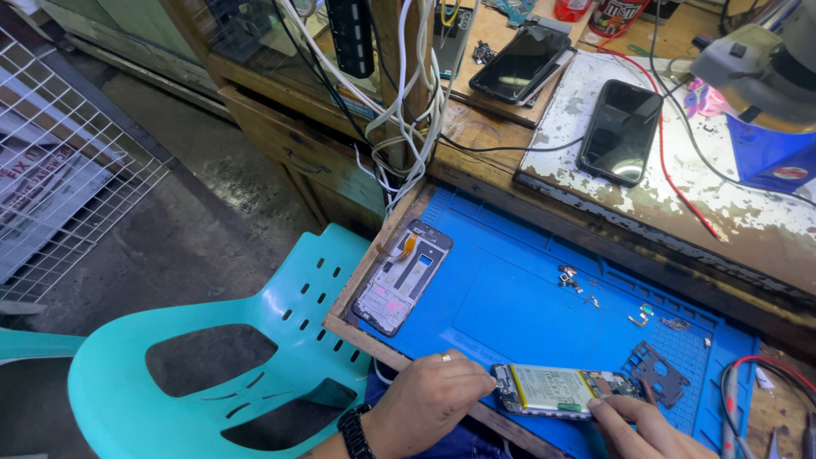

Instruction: The person disassembles a smartphone by removing the battery and placing it on the mat. They then reinsert the battery into the phone chassis and press it into place.

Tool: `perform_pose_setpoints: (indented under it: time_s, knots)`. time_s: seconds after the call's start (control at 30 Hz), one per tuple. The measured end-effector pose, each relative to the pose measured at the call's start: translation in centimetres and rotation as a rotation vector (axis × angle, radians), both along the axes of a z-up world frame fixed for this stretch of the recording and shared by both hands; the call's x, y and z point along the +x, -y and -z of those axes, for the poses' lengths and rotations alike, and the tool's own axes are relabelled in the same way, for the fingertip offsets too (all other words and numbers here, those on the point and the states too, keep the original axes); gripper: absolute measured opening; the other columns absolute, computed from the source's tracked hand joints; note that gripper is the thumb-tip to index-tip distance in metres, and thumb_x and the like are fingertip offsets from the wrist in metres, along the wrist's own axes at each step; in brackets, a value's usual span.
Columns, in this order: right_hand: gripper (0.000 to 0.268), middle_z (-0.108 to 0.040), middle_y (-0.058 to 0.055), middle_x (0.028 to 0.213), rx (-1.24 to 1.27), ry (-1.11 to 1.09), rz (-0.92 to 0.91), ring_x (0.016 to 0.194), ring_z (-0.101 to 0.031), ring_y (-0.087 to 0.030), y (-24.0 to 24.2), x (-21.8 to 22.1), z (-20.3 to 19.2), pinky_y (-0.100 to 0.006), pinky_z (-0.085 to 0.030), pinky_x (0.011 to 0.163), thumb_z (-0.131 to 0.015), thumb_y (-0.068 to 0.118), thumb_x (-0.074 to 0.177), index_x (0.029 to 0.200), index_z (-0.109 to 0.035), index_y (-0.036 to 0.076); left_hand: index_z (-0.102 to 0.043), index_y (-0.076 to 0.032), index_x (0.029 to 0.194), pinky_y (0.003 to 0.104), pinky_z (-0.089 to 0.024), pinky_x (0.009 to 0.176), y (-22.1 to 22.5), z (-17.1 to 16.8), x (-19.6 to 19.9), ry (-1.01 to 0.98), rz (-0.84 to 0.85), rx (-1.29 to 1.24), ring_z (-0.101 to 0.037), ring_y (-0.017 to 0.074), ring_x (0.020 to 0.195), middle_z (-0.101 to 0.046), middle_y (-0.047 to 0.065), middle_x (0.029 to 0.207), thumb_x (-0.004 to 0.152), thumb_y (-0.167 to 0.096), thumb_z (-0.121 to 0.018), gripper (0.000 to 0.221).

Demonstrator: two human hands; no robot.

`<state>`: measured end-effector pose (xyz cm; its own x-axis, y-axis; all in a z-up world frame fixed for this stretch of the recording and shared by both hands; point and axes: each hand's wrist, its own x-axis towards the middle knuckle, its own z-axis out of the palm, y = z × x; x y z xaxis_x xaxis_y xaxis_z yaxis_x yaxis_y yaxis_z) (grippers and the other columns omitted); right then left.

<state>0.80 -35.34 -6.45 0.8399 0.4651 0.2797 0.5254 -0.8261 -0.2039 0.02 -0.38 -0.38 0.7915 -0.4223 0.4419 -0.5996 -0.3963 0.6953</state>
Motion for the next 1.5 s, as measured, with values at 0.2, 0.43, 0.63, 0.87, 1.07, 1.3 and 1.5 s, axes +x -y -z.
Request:
perform_pose_setpoints:
  time_s: [0.2,0.43,0.63,0.87,1.07,1.3,1.5]
  knots:
    - [0.04,-0.075,0.002,0.095,0.019,0.017,0.004,0.075,-0.077,-0.017,-0.6,-0.2,-0.9,-0.032,-0.062,0.064,-0.082,0.015,0.071,0.109,-0.076,0.023,-0.068,0.0,0.106,0.038,-0.055,0.086,0.1,-0.9,0.0,-0.033,0.026,0.068,-0.067,0.0285,0.098,-0.069,0.011,0.1,0.091,-0.005,-0.072,0.016]
    - [0.04,-0.075,0.002,0.097,-0.026,0.007,-0.006,0.08,-0.077,-0.017,-1.6,-0.5,-2.4,-0.032,-0.062,0.068,-0.078,0.014,0.07,0.109,-0.076,0.023,-0.066,-0.004,0.115,0.042,-0.05,0.087,0.4,-2.4,-0.1,-0.052,-0.021,0.153,-0.063,0.0295,0.102,-0.065,0.01,0.107,0.089,-0.008,-0.073,0.027]
    - [0.041,-0.076,0.003,0.104,-0.109,-0.08,0.008,0.084,-0.078,-0.016,-1.7,-0.6,-2.6,-0.032,-0.062,0.069,-0.078,0.015,0.069,0.109,-0.077,0.024,-0.066,-0.003,0.114,0.043,-0.048,0.09,0.8,-2.5,-0.1,0.043,-0.021,0.207,-0.062,0.0311,0.109,-0.065,0.013,0.115,0.081,-0.008,-0.072,0.034]
    - [0.035,-0.075,0.003,0.105,-0.063,-0.009,-0.06,0.084,-0.077,-0.018,-2.2,0.2,-3.4,-0.032,-0.062,0.066,-0.08,0.019,0.073,0.108,-0.075,0.021,-0.065,-0.004,0.109,0.041,-0.048,0.092,1.1,-2.1,0.4,-0.001,0.045,0.212,-0.066,0.0276,0.105,-0.069,0.009,0.106,0.083,-0.005,-0.069,0.026]
    - [0.041,-0.072,0.001,0.108,-0.077,-0.114,-0.117,0.083,-0.075,-0.019,-3.7,2.0,-7.3,-0.032,-0.061,0.062,-0.073,0.011,0.073,0.113,-0.073,0.018,-0.068,-0.005,0.101,0.043,-0.047,0.084,1.1,-3.3,1.4,-0.118,0.052,0.241,-0.065,0.0295,0.094,-0.068,0.009,0.094,0.082,-0.009,-0.07,0.019]
    - [0.029,-0.071,0.009,0.113,-0.072,-0.228,-0.091,0.091,-0.075,-0.017,-2.5,2.9,-5.9,-0.032,-0.06,0.073,-0.072,0.025,0.086,0.115,-0.073,0.024,-0.067,-0.006,0.097,0.044,-0.048,0.082,1.4,-3.1,2.2,-0.162,0.045,0.244,-0.065,0.0295,0.092,-0.067,0.009,0.091,0.087,-0.017,-0.074,0.016]
    - [0.03,-0.07,0.007,0.112,-0.093,-0.303,-0.12,0.089,-0.075,-0.019,-1.8,3.7,-5.5,-0.034,-0.06,0.071,-0.071,0.028,0.087,0.117,-0.072,0.024,-0.065,-0.006,0.094,0.043,-0.048,0.083,1.6,-2.7,2.3,-0.143,0.041,0.27,-0.065,0.0296,0.092,-0.067,0.008,0.089,0.085,-0.016,-0.075,0.017]
